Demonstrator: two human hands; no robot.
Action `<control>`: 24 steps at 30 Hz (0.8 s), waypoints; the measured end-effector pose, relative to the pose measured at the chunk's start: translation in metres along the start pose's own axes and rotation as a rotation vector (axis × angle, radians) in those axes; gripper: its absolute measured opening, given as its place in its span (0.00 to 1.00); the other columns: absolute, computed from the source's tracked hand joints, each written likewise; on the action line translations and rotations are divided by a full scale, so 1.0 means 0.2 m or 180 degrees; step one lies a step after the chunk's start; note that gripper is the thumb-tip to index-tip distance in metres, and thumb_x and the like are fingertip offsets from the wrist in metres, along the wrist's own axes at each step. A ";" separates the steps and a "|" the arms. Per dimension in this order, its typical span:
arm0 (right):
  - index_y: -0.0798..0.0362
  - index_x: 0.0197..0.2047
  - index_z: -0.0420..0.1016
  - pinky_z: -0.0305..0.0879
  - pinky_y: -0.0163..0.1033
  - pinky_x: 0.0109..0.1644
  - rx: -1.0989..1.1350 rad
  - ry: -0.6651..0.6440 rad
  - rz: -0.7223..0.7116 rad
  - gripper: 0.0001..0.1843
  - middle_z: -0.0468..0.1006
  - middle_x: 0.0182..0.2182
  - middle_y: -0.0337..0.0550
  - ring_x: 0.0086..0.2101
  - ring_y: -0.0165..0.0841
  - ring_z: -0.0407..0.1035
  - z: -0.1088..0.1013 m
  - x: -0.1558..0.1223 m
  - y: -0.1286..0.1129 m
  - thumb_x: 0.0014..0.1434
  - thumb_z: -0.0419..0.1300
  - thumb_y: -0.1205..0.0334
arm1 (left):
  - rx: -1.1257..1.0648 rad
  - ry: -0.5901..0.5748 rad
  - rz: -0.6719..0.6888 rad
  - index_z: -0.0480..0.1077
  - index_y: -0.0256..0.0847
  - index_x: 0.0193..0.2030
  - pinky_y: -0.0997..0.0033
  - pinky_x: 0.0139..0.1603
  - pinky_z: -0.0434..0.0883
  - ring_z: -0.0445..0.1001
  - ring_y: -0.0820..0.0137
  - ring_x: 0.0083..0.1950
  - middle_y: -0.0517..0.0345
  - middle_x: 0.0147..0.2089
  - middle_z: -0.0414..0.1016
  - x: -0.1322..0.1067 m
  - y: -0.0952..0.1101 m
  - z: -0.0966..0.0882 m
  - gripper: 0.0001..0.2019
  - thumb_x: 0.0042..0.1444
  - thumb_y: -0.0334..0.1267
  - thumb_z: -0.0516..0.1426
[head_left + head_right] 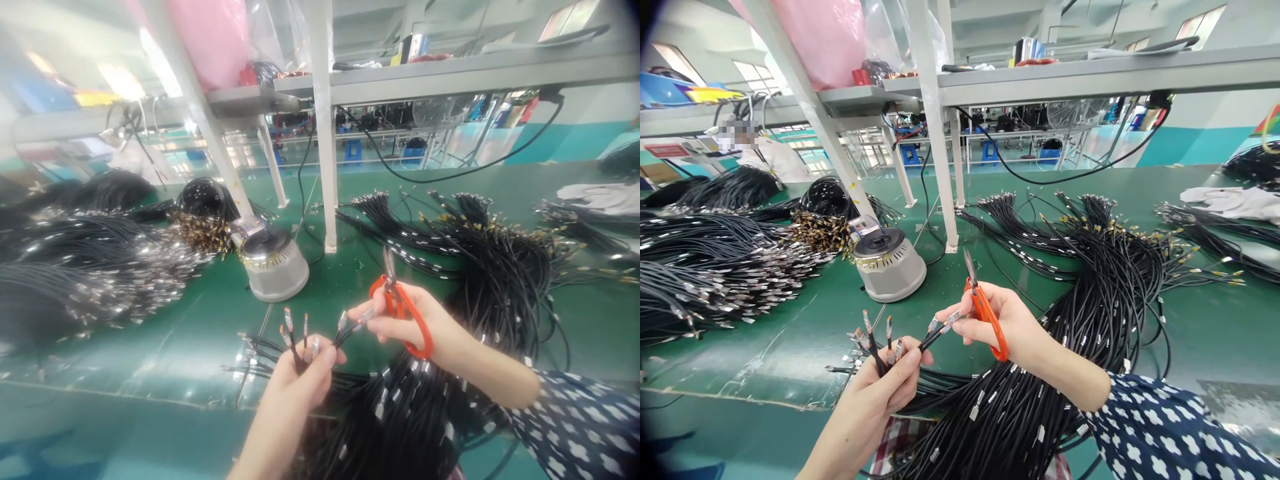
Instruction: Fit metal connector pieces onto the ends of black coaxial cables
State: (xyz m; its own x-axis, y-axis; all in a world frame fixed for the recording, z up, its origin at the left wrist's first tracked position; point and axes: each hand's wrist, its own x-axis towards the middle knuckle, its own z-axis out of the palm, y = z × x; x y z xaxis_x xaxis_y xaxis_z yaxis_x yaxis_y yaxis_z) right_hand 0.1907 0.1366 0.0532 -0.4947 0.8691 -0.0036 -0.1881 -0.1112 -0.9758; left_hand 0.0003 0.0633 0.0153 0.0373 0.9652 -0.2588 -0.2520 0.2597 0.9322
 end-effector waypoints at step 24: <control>0.52 0.30 0.70 0.67 0.39 0.36 -0.0414 0.0867 -0.0015 0.15 0.82 0.35 0.44 0.28 0.31 0.69 -0.09 -0.01 0.08 0.46 0.73 0.59 | -0.0174 -0.0360 0.0261 0.72 0.34 0.48 0.73 0.22 0.47 0.52 0.78 0.19 0.66 0.20 0.62 0.05 -0.03 -0.01 0.15 0.60 0.43 0.57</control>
State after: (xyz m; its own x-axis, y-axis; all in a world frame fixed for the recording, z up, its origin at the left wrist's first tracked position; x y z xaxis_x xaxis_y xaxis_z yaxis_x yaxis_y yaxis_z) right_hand 0.2038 0.1413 0.0328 -0.2448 0.9687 -0.0404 -0.0708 -0.0595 -0.9957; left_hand -0.0001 0.0719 0.0071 0.1223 0.9812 -0.1493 -0.3109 0.1807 0.9331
